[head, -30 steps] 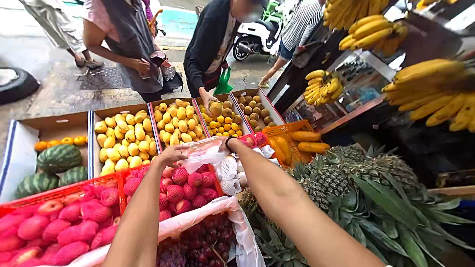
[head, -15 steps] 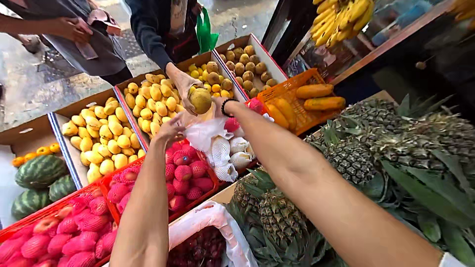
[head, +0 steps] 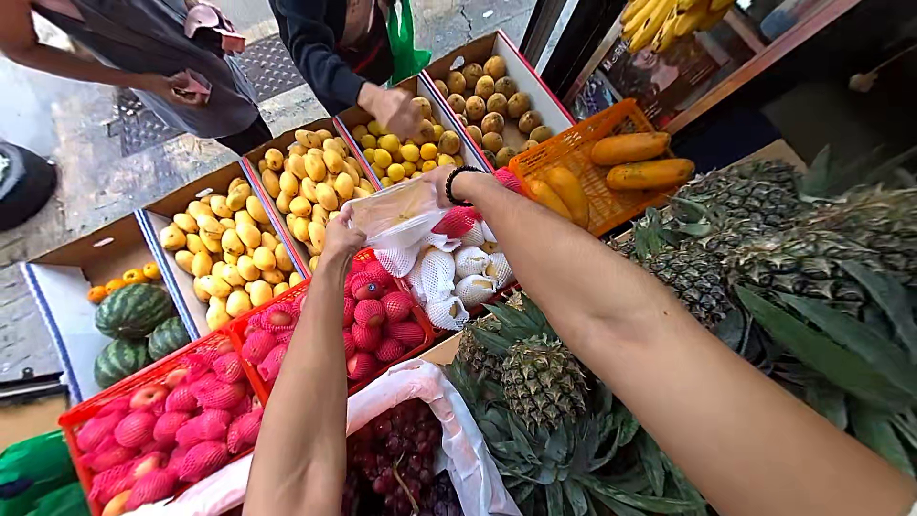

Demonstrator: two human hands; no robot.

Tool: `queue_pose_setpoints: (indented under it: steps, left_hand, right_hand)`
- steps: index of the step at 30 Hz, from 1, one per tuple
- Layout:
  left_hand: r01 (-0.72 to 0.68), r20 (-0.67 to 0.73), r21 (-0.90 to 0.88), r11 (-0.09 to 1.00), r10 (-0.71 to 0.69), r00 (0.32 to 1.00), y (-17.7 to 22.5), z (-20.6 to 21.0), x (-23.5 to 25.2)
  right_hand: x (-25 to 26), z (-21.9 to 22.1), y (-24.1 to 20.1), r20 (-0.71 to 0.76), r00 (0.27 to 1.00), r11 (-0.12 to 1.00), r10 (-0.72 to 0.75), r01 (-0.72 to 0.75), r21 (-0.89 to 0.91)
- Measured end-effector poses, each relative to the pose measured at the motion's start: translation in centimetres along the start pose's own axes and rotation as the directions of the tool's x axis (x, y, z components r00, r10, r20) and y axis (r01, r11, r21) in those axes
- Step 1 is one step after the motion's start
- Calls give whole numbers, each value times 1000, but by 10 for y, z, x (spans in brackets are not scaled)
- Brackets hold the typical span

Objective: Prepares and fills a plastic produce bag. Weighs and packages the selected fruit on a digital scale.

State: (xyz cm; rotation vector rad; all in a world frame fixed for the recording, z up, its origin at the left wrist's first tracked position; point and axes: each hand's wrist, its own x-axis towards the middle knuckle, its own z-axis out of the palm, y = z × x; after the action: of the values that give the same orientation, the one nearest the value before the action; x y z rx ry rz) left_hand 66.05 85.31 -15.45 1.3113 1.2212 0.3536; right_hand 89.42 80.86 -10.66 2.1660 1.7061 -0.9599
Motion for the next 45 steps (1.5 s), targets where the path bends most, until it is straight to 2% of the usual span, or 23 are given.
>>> queue_pose_setpoints:
  steps: [3,5,9,12,14,17,20,22,25,29,30,33,34,36,37,40,45]
  left_hand:
    - [-86,-37,132,988,91,995,1,-8,-17]
    - [-133,-51,195,972,145,988,15,-13,-30]
    - [-180,34,173,968,177,984,30,-28,-61]
    - [-241,90,175,955,228,969,6,-28,-68]
    - [-240,141,271,932,208,968,-19,-28,-68]
    - [-232,230,423,876,144,963,-51,-24,-76]
    - [-219,236,426,878,126,964,-64,-25,-70]
    - [-214,201,421,881,140,970,-71,-25,-62]
    - [-238,227,450,861,147,963,-76,-24,-54]
    - [-231,247,338,912,151,957,-64,-18,-61]
    - [-191,243,282,940,123,962,-60,-16,-62]
    - [-75,259,119,990,41,965,-40,-7,-56]
    - [-37,275,63,997,18,961,-32,-3,-50]
    - [15,298,-12,1000,-10,954,-15,1,-37]
    - [29,295,-10,1000,-25,955,-8,2,-31]
    - [62,275,-18,998,-55,960,-5,5,-23]
    - [18,274,-128,992,18,961,-13,5,-29]
  right_hand:
    - [-14,-4,-7,35,999,1000,-9,10,-3]
    - [-19,-16,-5,52,998,1000,-21,21,4]
    - [-37,-21,-7,50,998,997,-40,37,64]
    - [-55,0,-21,69,998,998,-13,8,62]
    - [-56,20,-31,127,989,997,73,-73,-5]
    - [-62,52,-42,155,968,981,195,-196,-10]
    - [-57,75,-41,72,963,960,259,-265,91]
    - [-49,83,-35,21,963,957,268,-268,113]
    - [-43,81,-27,31,976,973,217,-219,72]
    - [-38,79,-12,52,972,970,229,-232,75]
    - [-24,89,4,12,977,973,213,-214,82]
    - [28,128,65,-228,968,986,106,-73,150]
    - [26,123,67,-225,970,985,94,-58,163]
    - [1,76,36,-21,989,979,146,-141,148]
    - [-10,59,23,14,986,973,163,-163,163]
    - [-29,39,9,37,991,978,130,-134,158]
    - [-34,31,9,67,997,992,40,-48,119]
